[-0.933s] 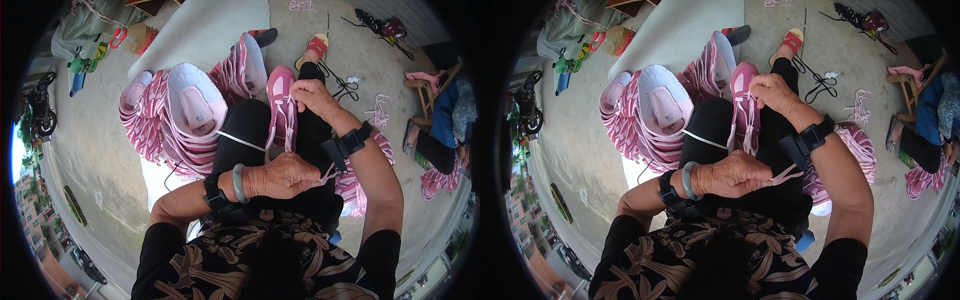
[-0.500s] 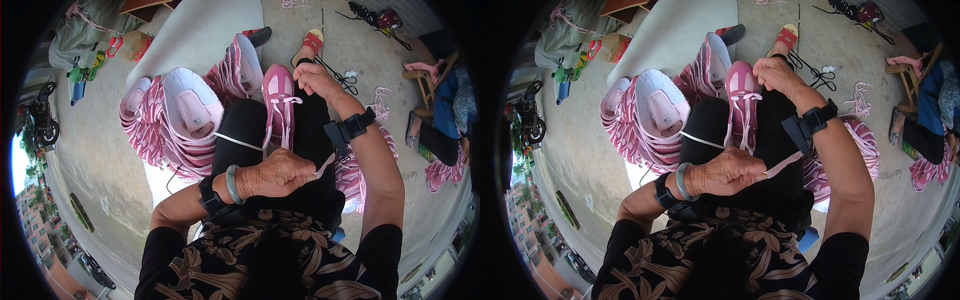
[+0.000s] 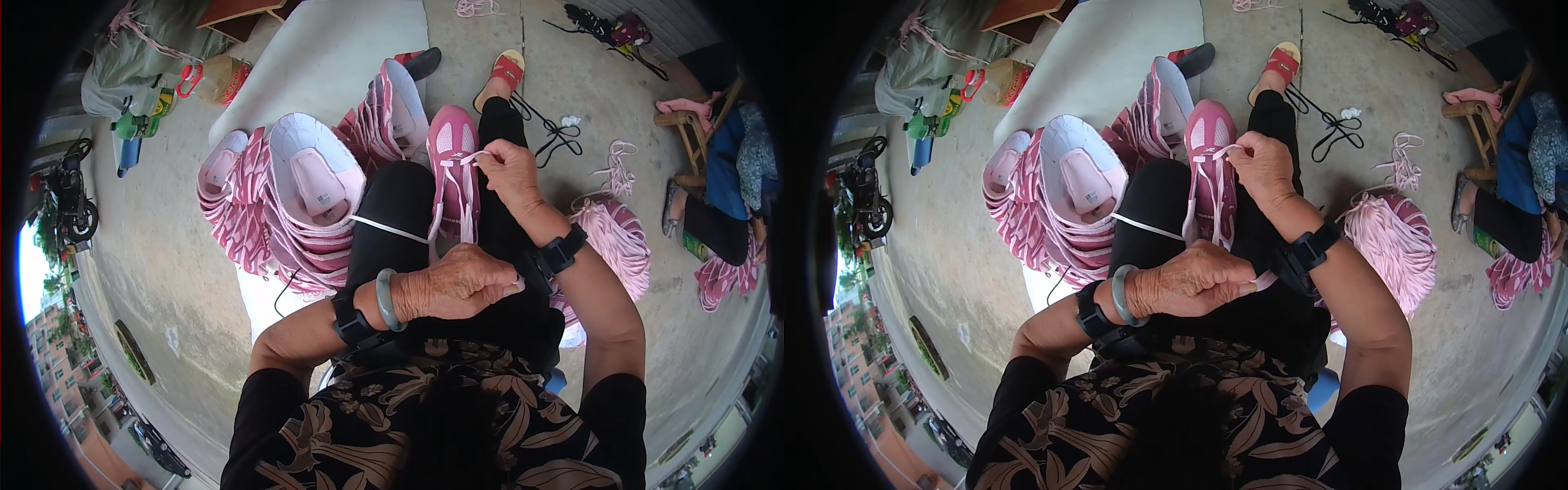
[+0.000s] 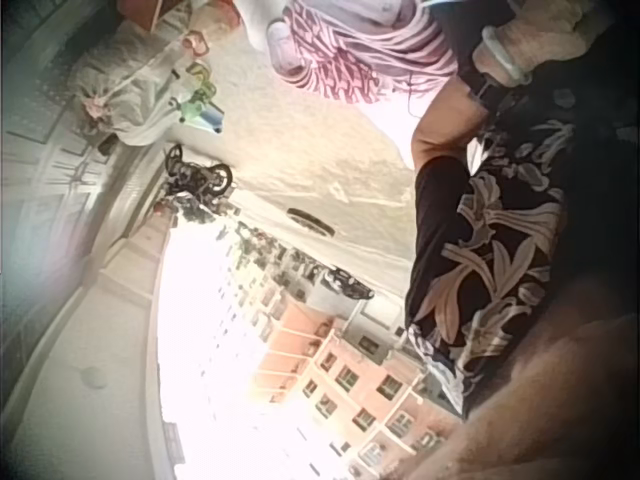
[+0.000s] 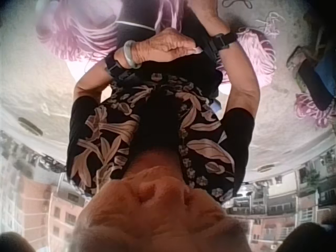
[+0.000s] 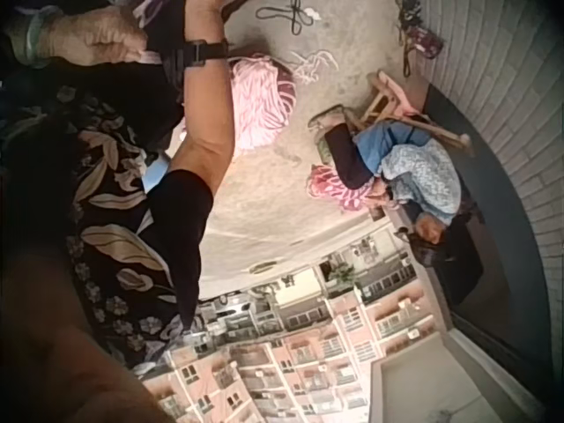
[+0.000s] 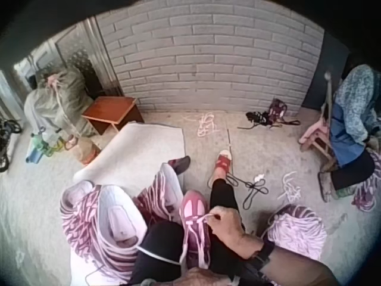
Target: The person threads pink shoelaces through the eyelets of pink sneakers, pulling them tight and tying knots. They handle multiple shoes from a pile, lacing them one by one and stacking the finished shoes.
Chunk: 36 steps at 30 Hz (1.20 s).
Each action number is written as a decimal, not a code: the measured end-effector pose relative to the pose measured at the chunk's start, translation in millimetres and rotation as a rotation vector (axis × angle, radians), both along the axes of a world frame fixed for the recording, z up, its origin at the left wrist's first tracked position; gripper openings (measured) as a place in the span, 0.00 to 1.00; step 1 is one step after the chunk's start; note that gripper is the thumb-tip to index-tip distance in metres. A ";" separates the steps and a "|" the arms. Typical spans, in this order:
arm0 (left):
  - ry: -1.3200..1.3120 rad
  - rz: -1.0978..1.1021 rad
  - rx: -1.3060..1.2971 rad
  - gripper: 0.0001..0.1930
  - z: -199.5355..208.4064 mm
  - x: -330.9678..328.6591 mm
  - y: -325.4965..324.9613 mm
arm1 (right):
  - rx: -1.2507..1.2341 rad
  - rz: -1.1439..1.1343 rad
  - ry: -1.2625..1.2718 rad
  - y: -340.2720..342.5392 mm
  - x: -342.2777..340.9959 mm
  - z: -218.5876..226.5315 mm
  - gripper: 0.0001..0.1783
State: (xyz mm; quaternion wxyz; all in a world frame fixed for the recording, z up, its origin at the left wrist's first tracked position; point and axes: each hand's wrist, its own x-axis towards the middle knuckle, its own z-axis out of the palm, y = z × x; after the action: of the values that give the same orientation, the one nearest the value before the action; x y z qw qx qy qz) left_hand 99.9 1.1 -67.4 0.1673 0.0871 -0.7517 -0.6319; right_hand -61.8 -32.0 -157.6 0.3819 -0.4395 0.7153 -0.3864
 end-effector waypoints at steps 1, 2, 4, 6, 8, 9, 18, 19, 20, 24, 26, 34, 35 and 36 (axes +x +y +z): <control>-0.005 -0.004 -0.002 0.05 -3.4 0.4 1.2 | 0.037 -0.084 -0.204 -0.2 0.5 -4.8 0.04; -0.010 -0.008 -0.004 0.05 -5.9 0.4 2.0 | -0.014 -0.104 -0.230 -1.5 1.3 -9.9 0.04; -0.024 -0.010 -0.008 0.04 -9.8 0.6 1.6 | -0.115 -0.139 -0.285 -5.4 6.0 -13.3 0.04; -0.046 0.004 -0.038 0.04 -15.9 2.7 0.8 | -0.058 -0.192 -0.504 -5.8 3.9 -6.2 0.04; -0.066 0.025 -0.096 0.04 -25.9 5.4 -0.6 | -0.005 -0.188 -0.630 -8.5 2.7 2.9 0.04; -0.079 0.033 -0.118 0.05 -31.6 7.9 -1.8 | 0.021 -0.157 -0.649 -10.2 2.6 4.6 0.03; -0.096 0.097 -0.021 0.15 -36.4 13.6 -14.6 | 0.121 0.502 -0.053 -28.6 -33.7 19.1 0.06; -0.092 0.092 0.022 0.16 -35.0 13.3 -14.3 | 0.080 0.475 0.075 -26.6 -31.6 19.7 0.06; -0.106 0.082 0.087 0.17 -34.5 13.2 -13.7 | 0.039 0.447 0.203 -25.1 -28.5 19.8 0.06; -0.123 0.048 0.248 0.16 -30.1 8.5 -10.7 | -0.191 0.192 0.550 -17.0 -12.5 9.8 0.07; -0.095 0.058 0.221 0.15 -25.8 6.0 -9.8 | -0.248 0.039 0.595 -17.6 -4.2 4.8 0.11; -0.076 0.088 0.145 0.13 -43.2 5.2 -4.8 | 0.164 -0.173 -0.069 -6.3 -11.6 -5.4 0.17; -0.077 0.092 0.136 0.13 -46.9 5.4 -3.6 | 0.141 -0.193 -0.161 -4.0 -7.9 -3.6 0.15; -0.077 0.096 0.127 0.13 -50.5 5.4 -2.5 | 0.118 -0.213 -0.252 -1.6 -4.8 -1.7 0.14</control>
State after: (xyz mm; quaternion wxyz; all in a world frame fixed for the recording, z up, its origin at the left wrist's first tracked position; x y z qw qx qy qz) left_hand 105.3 -1.3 -117.9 0.1625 0.1578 -0.7108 -0.6659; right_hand -66.6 -33.6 -159.2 0.4507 -0.2860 0.7258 -0.4340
